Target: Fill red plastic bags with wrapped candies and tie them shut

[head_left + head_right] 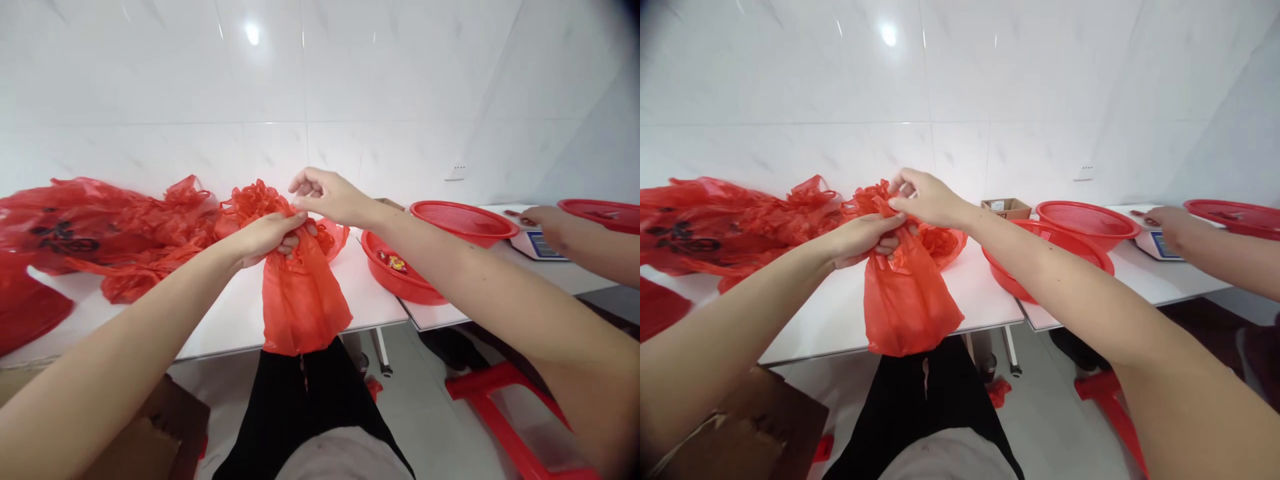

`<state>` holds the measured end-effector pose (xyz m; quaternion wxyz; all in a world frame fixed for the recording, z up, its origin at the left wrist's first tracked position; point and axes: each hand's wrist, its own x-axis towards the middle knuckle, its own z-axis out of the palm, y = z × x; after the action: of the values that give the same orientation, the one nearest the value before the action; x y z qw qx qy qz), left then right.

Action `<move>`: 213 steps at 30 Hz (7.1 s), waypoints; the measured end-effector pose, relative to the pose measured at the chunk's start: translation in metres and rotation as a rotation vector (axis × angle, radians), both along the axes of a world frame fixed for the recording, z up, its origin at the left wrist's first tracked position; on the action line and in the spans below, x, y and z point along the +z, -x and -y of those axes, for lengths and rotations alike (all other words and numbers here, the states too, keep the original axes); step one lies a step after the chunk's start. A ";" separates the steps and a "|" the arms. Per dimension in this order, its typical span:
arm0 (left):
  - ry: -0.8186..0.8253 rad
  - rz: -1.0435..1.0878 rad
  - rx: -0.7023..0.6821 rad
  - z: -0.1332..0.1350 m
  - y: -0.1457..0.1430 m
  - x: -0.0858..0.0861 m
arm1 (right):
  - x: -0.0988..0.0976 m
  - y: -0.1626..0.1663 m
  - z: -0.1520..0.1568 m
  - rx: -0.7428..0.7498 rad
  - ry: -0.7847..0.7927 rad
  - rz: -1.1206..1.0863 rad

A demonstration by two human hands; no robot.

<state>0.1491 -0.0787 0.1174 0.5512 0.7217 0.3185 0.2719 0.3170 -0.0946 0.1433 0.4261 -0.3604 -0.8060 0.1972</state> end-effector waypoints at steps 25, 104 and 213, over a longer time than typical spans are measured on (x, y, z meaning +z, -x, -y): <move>0.136 0.205 0.021 0.000 0.020 -0.024 | -0.037 0.016 0.016 -0.148 -0.140 0.023; -0.487 -0.831 0.393 -0.090 0.054 -0.182 | -0.244 -0.014 -0.085 -0.751 0.239 0.689; -0.679 -0.591 0.593 -0.129 0.009 -0.146 | -0.142 -0.048 -0.055 0.022 0.588 -1.083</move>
<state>0.1404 0.0500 -0.0289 0.0735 0.7841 0.5442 0.2890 0.3647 -0.0401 0.0014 0.6556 -0.3030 -0.3906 0.5707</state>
